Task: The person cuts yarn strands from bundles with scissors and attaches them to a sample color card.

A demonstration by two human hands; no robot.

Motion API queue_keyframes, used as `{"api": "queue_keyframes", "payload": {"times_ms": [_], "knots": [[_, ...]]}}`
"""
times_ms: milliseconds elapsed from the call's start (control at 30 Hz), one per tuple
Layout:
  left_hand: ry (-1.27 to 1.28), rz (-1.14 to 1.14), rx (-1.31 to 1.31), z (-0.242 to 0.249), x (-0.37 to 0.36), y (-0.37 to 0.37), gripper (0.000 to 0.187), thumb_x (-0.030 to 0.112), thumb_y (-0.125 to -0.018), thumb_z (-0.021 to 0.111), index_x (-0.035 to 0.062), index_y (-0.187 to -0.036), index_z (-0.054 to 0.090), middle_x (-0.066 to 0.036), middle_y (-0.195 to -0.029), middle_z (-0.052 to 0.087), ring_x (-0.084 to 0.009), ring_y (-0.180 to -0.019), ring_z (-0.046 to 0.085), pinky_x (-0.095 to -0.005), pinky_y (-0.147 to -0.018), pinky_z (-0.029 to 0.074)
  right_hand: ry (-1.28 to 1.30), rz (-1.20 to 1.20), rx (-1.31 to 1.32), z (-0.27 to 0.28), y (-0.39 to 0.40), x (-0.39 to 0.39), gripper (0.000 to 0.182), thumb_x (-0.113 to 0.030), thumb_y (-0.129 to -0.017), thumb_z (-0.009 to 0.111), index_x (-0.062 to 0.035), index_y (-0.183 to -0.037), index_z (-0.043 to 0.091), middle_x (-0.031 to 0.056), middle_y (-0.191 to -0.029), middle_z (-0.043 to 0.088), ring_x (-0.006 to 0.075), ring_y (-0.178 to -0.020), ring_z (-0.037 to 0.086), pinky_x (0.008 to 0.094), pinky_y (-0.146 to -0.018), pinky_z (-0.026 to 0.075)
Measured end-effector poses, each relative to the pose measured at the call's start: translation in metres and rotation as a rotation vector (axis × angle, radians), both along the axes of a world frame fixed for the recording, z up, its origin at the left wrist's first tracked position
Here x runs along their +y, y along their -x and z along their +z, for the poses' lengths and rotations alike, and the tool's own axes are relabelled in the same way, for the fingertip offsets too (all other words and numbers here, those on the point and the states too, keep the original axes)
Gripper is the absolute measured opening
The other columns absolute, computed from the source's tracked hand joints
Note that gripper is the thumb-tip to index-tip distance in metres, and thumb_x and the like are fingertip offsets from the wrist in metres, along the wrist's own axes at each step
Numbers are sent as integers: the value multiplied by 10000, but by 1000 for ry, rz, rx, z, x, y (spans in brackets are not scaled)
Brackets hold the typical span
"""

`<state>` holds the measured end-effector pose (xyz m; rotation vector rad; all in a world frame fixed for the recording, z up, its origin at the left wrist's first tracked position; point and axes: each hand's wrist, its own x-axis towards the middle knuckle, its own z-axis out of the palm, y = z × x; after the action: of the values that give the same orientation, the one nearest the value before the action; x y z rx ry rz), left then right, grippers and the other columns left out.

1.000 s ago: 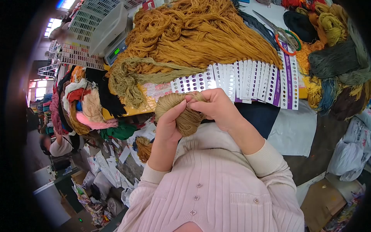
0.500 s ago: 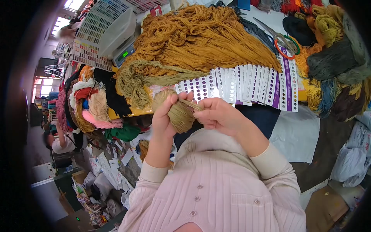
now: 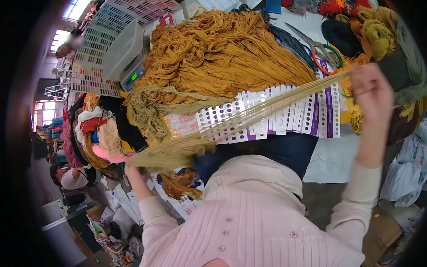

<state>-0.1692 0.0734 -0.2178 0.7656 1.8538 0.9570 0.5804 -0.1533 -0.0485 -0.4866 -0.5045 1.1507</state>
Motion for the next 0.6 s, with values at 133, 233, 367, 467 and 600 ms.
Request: {"api": "queue_keyframes", "payload": {"times_ms": [133, 233, 367, 467, 600], "knots": [[-194, 434, -361, 82, -22, -9, 247, 203, -783, 398, 22, -878, 536, -170, -984, 496, -282, -919, 474, -431, -885, 329, -96, -706, -243, 55, -140, -42, 82, -62, -746, 453, 8, -757, 492, 92, -688, 488, 183, -675, 484, 357, -860, 330], [-131, 152, -1185, 76, 1, -89, 327, 212, -820, 397, -29, -1032, 455, -58, -711, 471, -144, -587, 443, -292, -575, 388, 49, -1089, -273, 91, -109, -14, 109, -91, -728, 445, -4, -727, 511, 108, -734, 538, 199, -729, 504, 323, -781, 365], [237, -92, -1631, 63, 1, -265, 249, 143, -835, 423, -31, -1008, 465, 51, -508, 397, -33, -401, 383, -142, -358, 304, 439, -263, -1045, -16, 64, 80, 100, -84, -748, 498, -26, -785, 571, 44, -785, 562, 114, -740, 502, 242, -688, 387], [354, -378, -1228, 90, -20, -364, 221, 135, -787, 503, -22, -943, 501, 7, -600, 508, -78, -447, 434, -194, -456, 381, 592, -119, -997, -92, 123, 99, 111, -88, -660, 602, -7, -737, 604, 27, -652, 562, 88, -604, 507, 233, -569, 407], [378, -894, -448, 89, -40, -438, 148, 108, -763, 540, 14, -875, 517, -55, -789, 587, -90, -527, 488, -198, -545, 432, 557, -289, -1256, -151, 160, 103, 120, -93, -631, 593, -34, -733, 615, 81, -672, 571, 180, -620, 541, 291, -578, 418]]}}
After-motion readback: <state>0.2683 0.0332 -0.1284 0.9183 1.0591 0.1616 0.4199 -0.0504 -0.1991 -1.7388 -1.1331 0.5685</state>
